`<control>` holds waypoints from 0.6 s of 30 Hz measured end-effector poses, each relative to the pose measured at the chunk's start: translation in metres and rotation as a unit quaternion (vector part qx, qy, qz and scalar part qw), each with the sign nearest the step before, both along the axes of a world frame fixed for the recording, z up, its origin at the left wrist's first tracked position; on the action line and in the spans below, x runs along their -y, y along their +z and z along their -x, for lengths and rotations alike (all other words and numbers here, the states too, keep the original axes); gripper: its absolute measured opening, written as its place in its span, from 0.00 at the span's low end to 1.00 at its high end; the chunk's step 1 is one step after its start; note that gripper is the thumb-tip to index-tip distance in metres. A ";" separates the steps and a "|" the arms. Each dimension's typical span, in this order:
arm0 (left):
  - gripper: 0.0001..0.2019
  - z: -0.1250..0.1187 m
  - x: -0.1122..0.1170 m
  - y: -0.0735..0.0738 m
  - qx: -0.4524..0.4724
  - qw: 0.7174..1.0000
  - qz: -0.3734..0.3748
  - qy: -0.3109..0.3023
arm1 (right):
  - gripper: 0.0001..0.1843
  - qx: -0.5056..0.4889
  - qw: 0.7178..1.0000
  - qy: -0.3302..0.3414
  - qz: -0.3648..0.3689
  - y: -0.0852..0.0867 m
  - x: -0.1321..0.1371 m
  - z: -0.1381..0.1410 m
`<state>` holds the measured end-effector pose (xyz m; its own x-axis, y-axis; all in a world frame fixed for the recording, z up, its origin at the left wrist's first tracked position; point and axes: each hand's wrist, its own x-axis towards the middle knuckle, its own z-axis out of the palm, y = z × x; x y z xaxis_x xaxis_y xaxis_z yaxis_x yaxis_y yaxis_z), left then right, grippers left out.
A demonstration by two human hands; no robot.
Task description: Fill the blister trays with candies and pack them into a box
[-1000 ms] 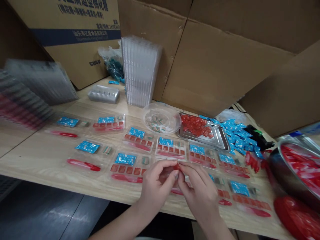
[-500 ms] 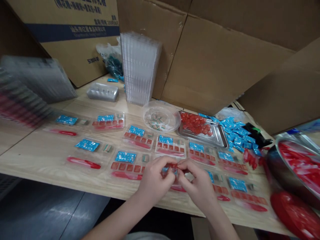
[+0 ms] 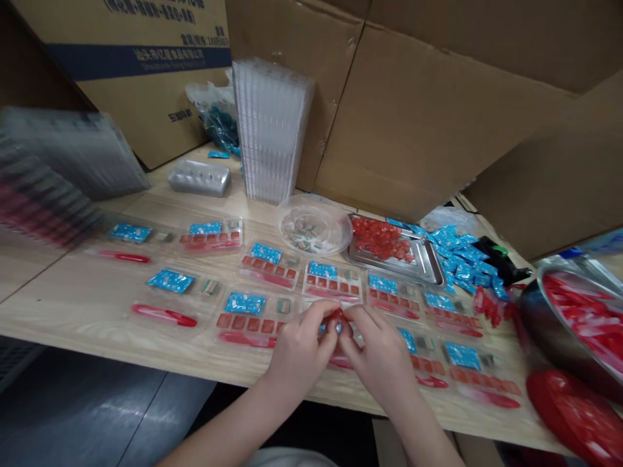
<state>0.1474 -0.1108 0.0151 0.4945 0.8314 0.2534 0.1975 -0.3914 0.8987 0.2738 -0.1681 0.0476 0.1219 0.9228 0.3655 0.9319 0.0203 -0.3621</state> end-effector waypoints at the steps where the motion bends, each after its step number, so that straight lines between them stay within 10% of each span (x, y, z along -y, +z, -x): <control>1: 0.14 0.000 -0.001 0.000 -0.016 1.000 -0.024 0.004 | 0.06 -0.028 1.000 0.006 0.012 -0.001 0.000 0.000; 9: 0.11 -0.001 -0.008 0.002 -0.007 0.999 -0.047 0.021 | 0.06 -0.143 0.989 0.036 0.027 -0.003 0.001 -0.001; 14: 0.09 0.001 -0.006 0.000 0.000 0.999 0.018 0.041 | 0.04 -0.057 0.997 0.006 0.042 -0.006 -0.001 0.003; 18: 0.09 0.001 -0.003 -0.001 -0.014 0.996 -0.077 0.050 | 0.04 0.042 0.998 -0.005 0.039 -0.009 -0.005 0.003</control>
